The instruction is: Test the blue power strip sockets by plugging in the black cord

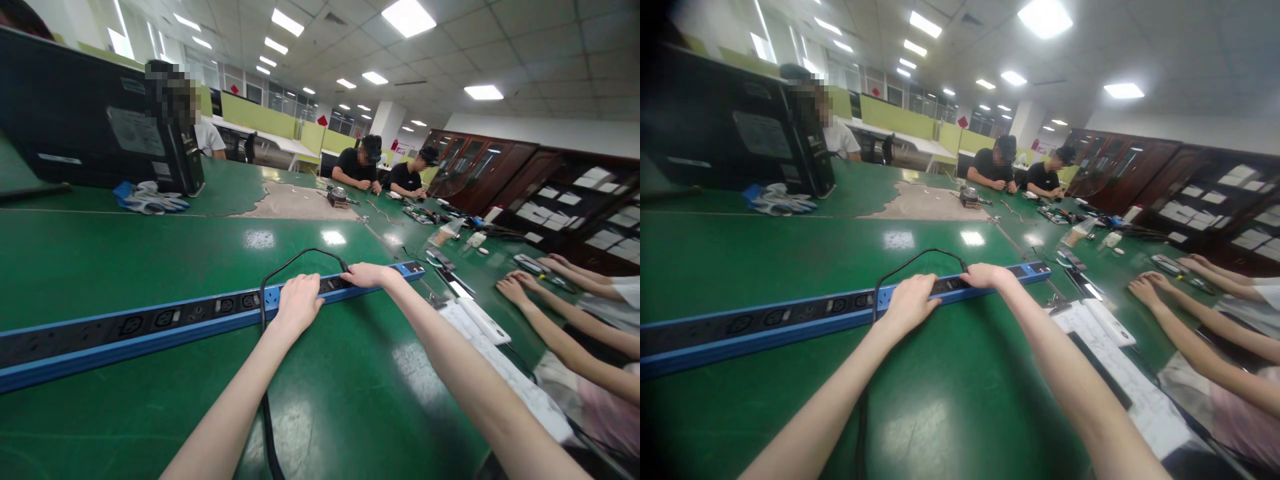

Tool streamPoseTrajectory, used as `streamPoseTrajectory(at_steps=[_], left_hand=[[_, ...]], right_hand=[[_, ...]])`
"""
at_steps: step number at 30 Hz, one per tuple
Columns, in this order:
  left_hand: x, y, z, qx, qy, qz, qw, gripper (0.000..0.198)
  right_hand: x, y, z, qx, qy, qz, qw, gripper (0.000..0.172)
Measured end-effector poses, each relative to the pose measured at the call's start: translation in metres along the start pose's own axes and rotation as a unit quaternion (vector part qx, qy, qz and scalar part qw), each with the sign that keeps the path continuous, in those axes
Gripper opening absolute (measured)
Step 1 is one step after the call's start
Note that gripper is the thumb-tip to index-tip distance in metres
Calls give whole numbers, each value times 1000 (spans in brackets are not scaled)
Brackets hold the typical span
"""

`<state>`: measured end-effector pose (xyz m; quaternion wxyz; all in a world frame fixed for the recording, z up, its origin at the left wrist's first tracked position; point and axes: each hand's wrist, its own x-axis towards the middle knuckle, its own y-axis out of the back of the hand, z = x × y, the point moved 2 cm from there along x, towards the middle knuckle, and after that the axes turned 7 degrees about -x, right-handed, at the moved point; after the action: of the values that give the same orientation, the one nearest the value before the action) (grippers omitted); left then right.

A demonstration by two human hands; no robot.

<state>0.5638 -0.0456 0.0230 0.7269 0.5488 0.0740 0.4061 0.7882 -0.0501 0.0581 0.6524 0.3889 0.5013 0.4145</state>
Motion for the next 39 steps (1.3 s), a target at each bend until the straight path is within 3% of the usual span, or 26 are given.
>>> streamPoseTrajectory(at_steps=[2, 5, 8, 11, 16, 20, 24, 28, 33, 39], left_hand=[[0, -2, -2, -6, -1, 2, 1000, 36], [0, -2, -3, -9, 3, 3, 1000, 38], [5, -4, 5, -8, 15, 4, 1000, 44], [18, -14, 20, -19, 22, 18, 999, 51], [40, -43, 33, -17, -7, 44, 999, 51], [46, -55, 27, -21, -16, 58, 998, 52], [47, -56, 23, -25, -20, 65, 997, 53], [46, -58, 22, -31, -26, 67, 997, 56], [47, -59, 21, -34, -25, 68, 997, 58], [46, -56, 23, -34, -18, 55, 998, 56]], right_hand=[[-8, -2, 4, 51, -18, 7, 999, 64], [-28, 2, 23, 211, 5, -4, 977, 70], [-46, 19, 50, 286, -25, 132, 949, 64], [-47, 28, 60, 241, -52, 228, 942, 57], [-12, 12, 26, 125, -17, 178, 976, 48], [13, -5, 2, 39, -55, 189, 980, 48], [18, -10, -1, 9, -85, 202, 976, 48], [14, -9, 4, -3, -50, 206, 977, 48], [22, -9, 12, 32, -21, 232, 972, 50], [42, -19, 19, 203, 51, 202, 957, 55]])
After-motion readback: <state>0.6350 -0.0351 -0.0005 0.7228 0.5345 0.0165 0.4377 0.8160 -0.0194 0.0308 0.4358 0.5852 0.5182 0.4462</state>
